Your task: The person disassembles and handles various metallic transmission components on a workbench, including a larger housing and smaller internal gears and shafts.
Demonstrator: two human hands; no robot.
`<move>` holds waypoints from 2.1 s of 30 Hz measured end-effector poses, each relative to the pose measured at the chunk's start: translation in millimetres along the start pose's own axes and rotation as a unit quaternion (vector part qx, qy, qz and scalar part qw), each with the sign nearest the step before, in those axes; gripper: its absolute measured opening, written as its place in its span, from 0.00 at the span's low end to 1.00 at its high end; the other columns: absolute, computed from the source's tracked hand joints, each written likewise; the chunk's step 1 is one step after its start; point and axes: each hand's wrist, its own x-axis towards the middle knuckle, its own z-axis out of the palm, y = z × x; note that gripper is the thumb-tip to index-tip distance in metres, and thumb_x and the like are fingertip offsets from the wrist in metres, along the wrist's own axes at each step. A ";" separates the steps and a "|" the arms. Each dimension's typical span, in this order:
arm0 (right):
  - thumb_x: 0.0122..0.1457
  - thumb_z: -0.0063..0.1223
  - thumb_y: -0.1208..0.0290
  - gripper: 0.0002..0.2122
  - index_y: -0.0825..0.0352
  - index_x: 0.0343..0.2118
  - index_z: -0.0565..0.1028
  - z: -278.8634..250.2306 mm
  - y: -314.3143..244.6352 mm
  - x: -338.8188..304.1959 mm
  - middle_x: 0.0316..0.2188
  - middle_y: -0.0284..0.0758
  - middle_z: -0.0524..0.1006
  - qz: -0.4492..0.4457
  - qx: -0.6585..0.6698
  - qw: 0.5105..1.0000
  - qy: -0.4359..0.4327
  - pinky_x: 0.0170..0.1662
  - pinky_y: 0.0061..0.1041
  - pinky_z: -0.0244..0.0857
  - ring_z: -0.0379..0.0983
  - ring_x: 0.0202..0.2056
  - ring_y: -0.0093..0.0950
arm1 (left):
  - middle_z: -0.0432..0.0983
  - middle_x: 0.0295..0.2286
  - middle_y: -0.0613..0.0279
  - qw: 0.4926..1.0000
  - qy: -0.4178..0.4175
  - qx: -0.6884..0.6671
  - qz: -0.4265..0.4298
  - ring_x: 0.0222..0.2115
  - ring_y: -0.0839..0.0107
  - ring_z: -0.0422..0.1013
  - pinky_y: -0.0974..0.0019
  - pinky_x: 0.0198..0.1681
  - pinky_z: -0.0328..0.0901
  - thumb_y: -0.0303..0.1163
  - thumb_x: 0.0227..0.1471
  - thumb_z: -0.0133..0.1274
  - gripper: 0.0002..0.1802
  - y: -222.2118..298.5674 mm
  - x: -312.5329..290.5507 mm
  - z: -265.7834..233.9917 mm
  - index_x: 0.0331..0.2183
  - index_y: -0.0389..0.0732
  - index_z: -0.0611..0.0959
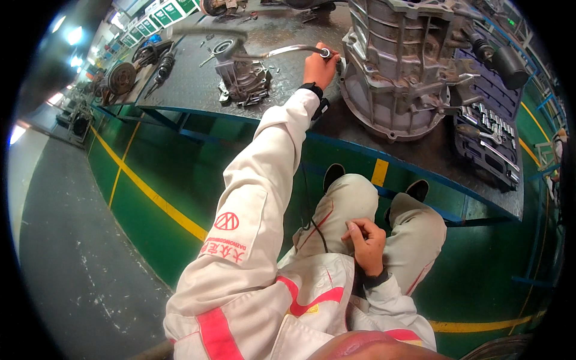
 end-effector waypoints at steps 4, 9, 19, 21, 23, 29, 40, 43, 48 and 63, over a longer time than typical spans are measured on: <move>0.65 0.56 0.74 0.08 0.75 0.37 0.80 -0.5 5.1 -1.6 0.23 0.35 0.82 -0.004 0.016 1.000 -0.005 0.31 0.18 0.69 0.79 0.26 0.20 | 0.85 0.30 0.56 0.999 0.026 -0.036 0.007 0.31 0.66 0.82 0.63 0.35 0.73 0.28 0.56 0.64 0.11 -0.2 -10.9 1.5 0.37 0.36 0.78; 0.66 0.56 0.73 0.08 0.74 0.37 0.80 1.0 0.2 -0.6 0.24 0.34 0.82 0.009 0.037 0.999 -0.004 0.31 0.18 0.69 0.79 0.27 0.20 | 0.84 0.29 0.55 0.999 0.038 -0.009 -0.018 0.31 0.70 0.81 0.67 0.36 0.72 0.30 0.57 0.64 0.12 2.5 -5.4 -12.6 0.37 0.34 0.78; 0.65 0.56 0.72 0.08 0.74 0.36 0.80 5.0 0.1 -5.6 0.23 0.34 0.82 -0.024 0.003 1.000 -0.014 0.31 0.18 0.69 0.79 0.26 0.19 | 0.82 0.26 0.56 0.989 -0.034 -0.126 -0.064 0.26 0.71 0.79 0.69 0.30 0.72 0.32 0.63 0.57 0.13 49.4 -4.5 -93.7 0.38 0.35 0.70; 0.65 0.56 0.72 0.08 0.74 0.36 0.80 8.0 -4.5 -7.8 0.23 0.35 0.82 -0.022 0.006 1.000 -0.021 0.31 0.18 0.69 0.79 0.26 0.19 | 0.81 0.23 0.59 0.982 -0.052 -0.149 -0.101 0.23 0.72 0.76 0.69 0.27 0.71 0.36 0.65 0.53 0.13 54.9 -7.0 -104.9 0.36 0.37 0.71; 0.65 0.56 0.72 0.09 0.74 0.36 0.80 10.0 -7.9 -8.5 0.23 0.35 0.83 -0.019 0.004 0.999 -0.033 0.31 0.19 0.69 0.79 0.26 0.20 | 0.79 0.22 0.60 0.986 -0.023 -0.125 -0.109 0.21 0.72 0.75 0.68 0.26 0.69 0.37 0.65 0.53 0.13 48.0 -13.1 -117.5 0.36 0.38 0.72; 0.64 0.56 0.71 0.08 0.72 0.36 0.80 7.9 -6.0 -9.8 0.23 0.36 0.83 -0.030 -0.011 0.999 -0.037 0.31 0.21 0.69 0.80 0.25 0.22 | 0.74 0.15 0.60 0.977 -0.058 -0.078 -0.191 0.15 0.69 0.72 0.61 0.20 0.64 0.42 0.66 0.48 0.21 40.3 -37.4 -135.5 0.24 0.38 0.72; 0.64 0.56 0.70 0.09 0.71 0.36 0.81 3.2 -12.6 -10.9 0.24 0.36 0.83 -0.016 -0.023 0.999 -0.043 0.31 0.21 0.69 0.80 0.26 0.23 | 0.79 0.27 0.43 0.953 -0.123 0.254 -0.112 0.32 0.38 0.75 0.44 0.35 0.67 0.46 0.63 0.54 0.20 18.6 -97.8 -156.1 0.37 0.35 0.74; 0.65 0.56 0.70 0.09 0.71 0.36 0.81 5.0 -11.0 -11.6 0.24 0.36 0.83 -0.014 -0.017 0.999 -0.044 0.31 0.21 0.70 0.80 0.26 0.23 | 0.79 0.28 0.41 0.941 -0.133 0.297 -0.091 0.33 0.36 0.75 0.42 0.36 0.67 0.46 0.63 0.54 0.21 22.3 -99.1 -161.2 0.37 0.36 0.74; 0.65 0.56 0.70 0.09 0.71 0.36 0.81 7.9 -5.3 -15.8 0.24 0.37 0.83 -0.018 -0.015 0.999 -0.045 0.31 0.21 0.69 0.80 0.26 0.22 | 0.78 0.27 0.37 0.932 -0.133 0.330 -0.072 0.34 0.34 0.75 0.40 0.34 0.66 0.46 0.64 0.54 0.20 8.1 -108.9 -159.0 0.35 0.36 0.75; 0.65 0.55 0.70 0.09 0.72 0.36 0.81 7.4 -5.6 -12.0 0.23 0.35 0.83 -0.028 -0.008 0.999 -0.044 0.31 0.21 0.69 0.80 0.26 0.21 | 0.79 0.27 0.36 0.902 -0.184 0.387 -0.051 0.32 0.34 0.76 0.38 0.33 0.67 0.48 0.64 0.52 0.22 0.0 -105.4 -140.2 0.36 0.36 0.74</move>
